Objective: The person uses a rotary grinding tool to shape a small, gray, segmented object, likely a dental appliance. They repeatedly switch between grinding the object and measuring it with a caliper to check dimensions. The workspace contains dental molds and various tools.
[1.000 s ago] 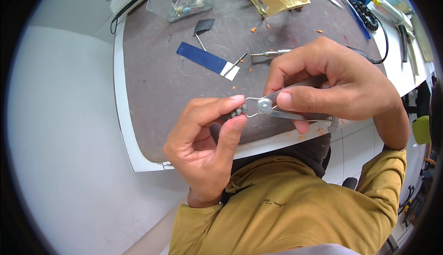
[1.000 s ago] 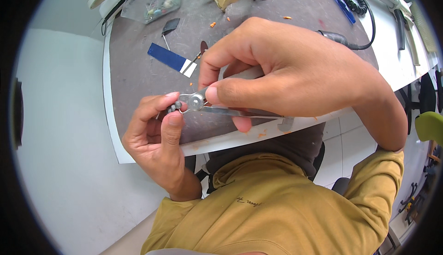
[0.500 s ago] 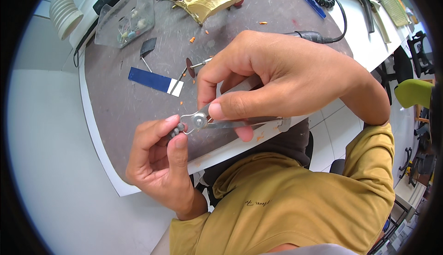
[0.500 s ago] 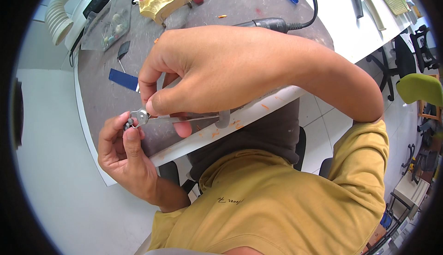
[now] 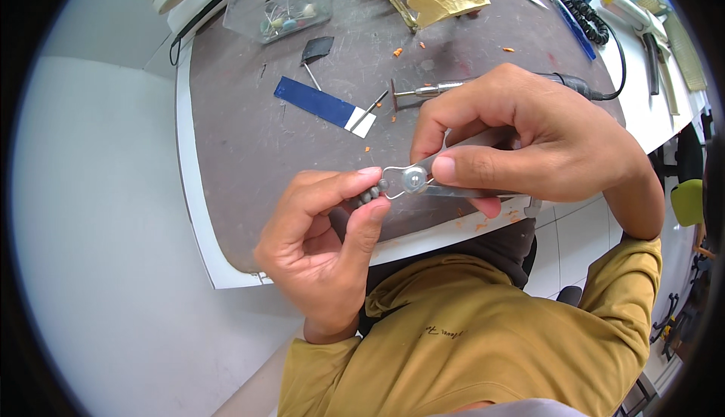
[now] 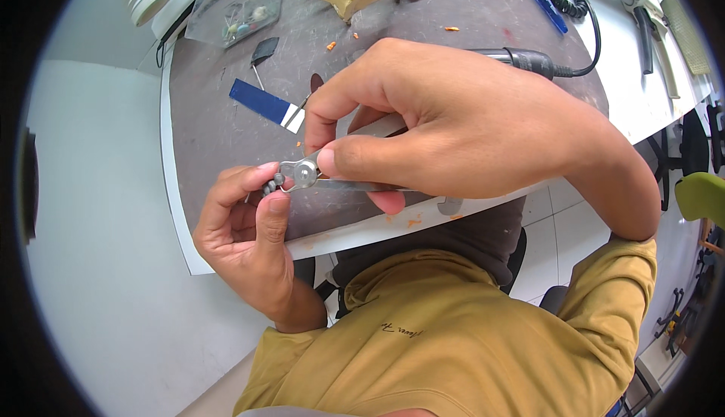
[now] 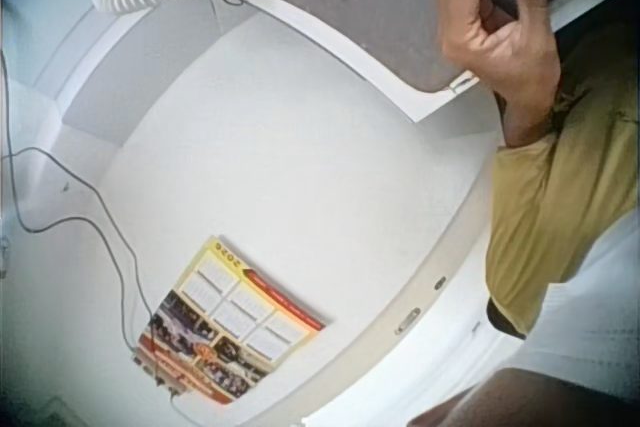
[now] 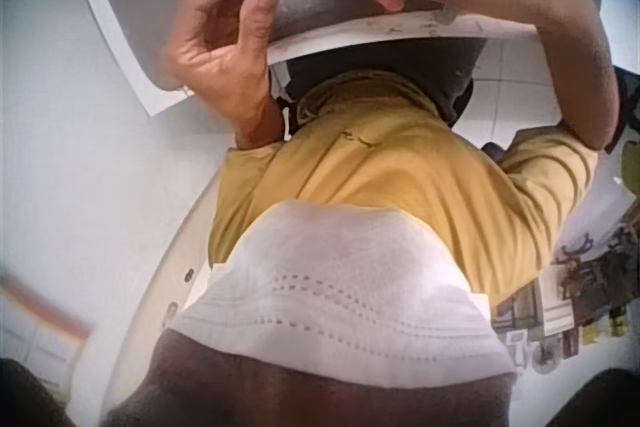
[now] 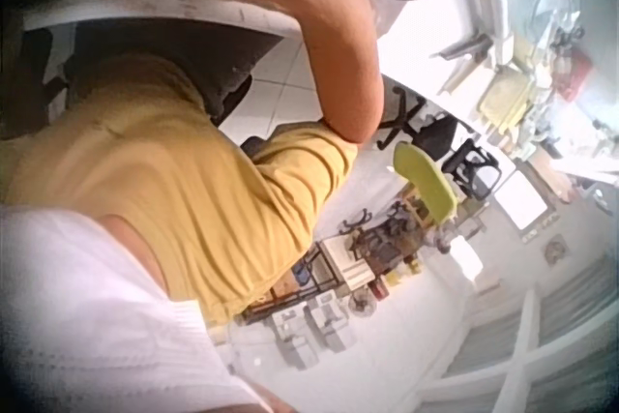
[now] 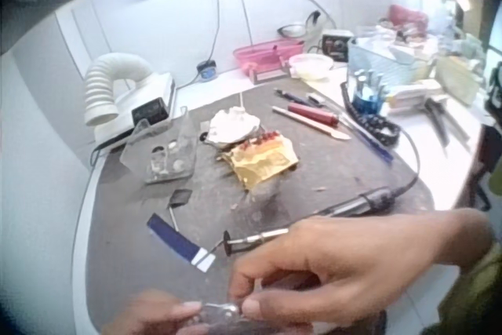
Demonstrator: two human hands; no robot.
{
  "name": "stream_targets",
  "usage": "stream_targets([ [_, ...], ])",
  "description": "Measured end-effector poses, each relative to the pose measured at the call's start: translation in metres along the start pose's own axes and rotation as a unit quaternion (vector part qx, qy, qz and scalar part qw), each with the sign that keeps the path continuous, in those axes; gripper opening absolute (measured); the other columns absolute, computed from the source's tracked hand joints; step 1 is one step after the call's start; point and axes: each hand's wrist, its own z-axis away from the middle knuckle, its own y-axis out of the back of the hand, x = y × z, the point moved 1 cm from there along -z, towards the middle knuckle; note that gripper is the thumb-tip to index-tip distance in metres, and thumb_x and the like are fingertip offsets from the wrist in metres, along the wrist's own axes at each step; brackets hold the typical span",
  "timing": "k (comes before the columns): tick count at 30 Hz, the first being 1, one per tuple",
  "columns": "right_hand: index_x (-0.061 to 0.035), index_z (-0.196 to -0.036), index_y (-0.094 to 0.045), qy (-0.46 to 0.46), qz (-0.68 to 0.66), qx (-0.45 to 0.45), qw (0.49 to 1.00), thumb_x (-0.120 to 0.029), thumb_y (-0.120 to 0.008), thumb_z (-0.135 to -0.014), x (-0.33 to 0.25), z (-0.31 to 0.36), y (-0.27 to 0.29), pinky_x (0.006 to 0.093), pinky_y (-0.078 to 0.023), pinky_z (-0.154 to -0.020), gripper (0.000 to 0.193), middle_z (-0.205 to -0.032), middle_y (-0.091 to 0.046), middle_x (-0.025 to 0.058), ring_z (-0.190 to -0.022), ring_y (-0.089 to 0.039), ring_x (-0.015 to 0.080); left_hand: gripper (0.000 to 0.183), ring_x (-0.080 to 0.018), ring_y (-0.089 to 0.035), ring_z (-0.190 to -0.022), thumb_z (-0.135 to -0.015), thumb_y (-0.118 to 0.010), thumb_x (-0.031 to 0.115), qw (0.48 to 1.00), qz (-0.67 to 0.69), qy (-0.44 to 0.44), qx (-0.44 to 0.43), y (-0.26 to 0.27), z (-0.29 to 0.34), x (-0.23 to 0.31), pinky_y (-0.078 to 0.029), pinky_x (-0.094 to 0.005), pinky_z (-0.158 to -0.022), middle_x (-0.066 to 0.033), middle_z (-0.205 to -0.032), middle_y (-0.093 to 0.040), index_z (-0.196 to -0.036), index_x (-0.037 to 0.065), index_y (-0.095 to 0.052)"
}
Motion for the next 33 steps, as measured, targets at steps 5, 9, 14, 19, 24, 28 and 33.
stream_targets([
  [5,0.0055,-0.091,-0.059,-0.007,0.003,-0.005,1.0,-0.011,-0.054,-0.094,-0.001,0.001,0.002,0.0192,-0.046,-0.05,0.017,-0.069,-0.058,0.0028,-0.055,-0.058,0.0069,0.025,-0.0128,-0.057,-0.077,-0.073,-0.071,-0.01,1.0,0.001,-0.002,0.002,-0.001,0.0,0.001,-0.044,-0.0229,-0.066,-0.0098,-0.089,-0.064,-0.097,-0.002,-0.066],
  [9,0.0056,-0.091,-0.058,0.007,-0.014,-0.008,1.0,-0.011,-0.054,-0.094,0.0,0.001,0.001,0.0192,-0.046,-0.05,0.017,-0.07,-0.058,0.0026,-0.056,-0.059,0.0072,0.027,-0.0123,-0.057,-0.076,-0.073,-0.071,-0.01,1.0,0.001,-0.004,0.002,-0.001,0.0,0.002,-0.045,-0.0226,-0.066,-0.0092,-0.088,-0.064,-0.098,-0.002,-0.066],
  [14,0.0059,-0.092,-0.058,-0.009,-0.026,-0.013,1.0,-0.011,-0.054,-0.094,-0.001,0.001,0.001,0.0191,-0.047,-0.052,0.018,-0.07,-0.059,0.0028,-0.06,-0.063,0.0082,0.02,-0.0128,-0.062,-0.077,-0.076,-0.071,-0.004,1.0,-0.011,0.007,0.001,0.0,0.0,0.004,-0.049,-0.0232,-0.074,-0.009,-0.088,-0.062,-0.094,-0.003,-0.064],
  [19,0.0058,-0.091,-0.058,0.003,-0.033,0.0,0.999,-0.011,-0.054,-0.094,0.0,0.002,-0.001,0.0192,-0.046,-0.053,0.018,-0.07,-0.06,0.0033,-0.063,-0.065,0.0092,0.026,-0.0121,-0.059,-0.076,-0.073,-0.072,-0.007,1.0,0.003,0.001,0.001,-0.002,-0.001,0.003,-0.046,-0.0223,-0.069,-0.0087,-0.089,-0.062,-0.097,-0.003,-0.064],
  [24,0.0018,-0.092,-0.062,-0.02,0.007,0.014,1.0,-0.018,-0.053,-0.089,0.001,0.003,0.001,0.0237,-0.046,-0.053,0.023,-0.068,-0.064,0.0026,-0.057,-0.059,0.0089,0.029,-0.0138,-0.059,-0.077,-0.071,-0.074,-0.006,0.999,0.001,0.006,0.039,-0.005,0.003,0.003,-0.046,-0.0223,-0.069,-0.0093,-0.09,-0.061,-0.098,-0.004,-0.063],
  [28,-0.002,-0.094,-0.065,-0.01,0.021,0.015,1.0,-0.023,-0.052,-0.085,0.009,0.002,0.002,0.0253,-0.044,-0.053,0.026,-0.066,-0.066,0.0011,-0.054,-0.055,0.009,0.028,-0.0152,-0.061,-0.08,-0.072,-0.075,-0.004,0.999,-0.011,0.018,0.046,-0.009,0.002,0.006,-0.047,-0.024,-0.074,-0.0091,-0.091,-0.06,-0.097,-0.004,-0.063],
  [33,-0.0025,-0.094,-0.065,-0.012,0.018,0.006,1.0,-0.023,-0.052,-0.085,0.008,0.002,0.003,0.0252,-0.044,-0.055,0.026,-0.066,-0.066,0.0015,-0.056,-0.055,0.0089,0.023,-0.0117,-0.06,-0.08,-0.079,-0.071,0.002,0.999,-0.007,0.01,0.031,-0.007,0.002,0.006,-0.048,-0.0223,-0.074,-0.0078,-0.093,-0.063,-0.1,-0.003,-0.063],
])
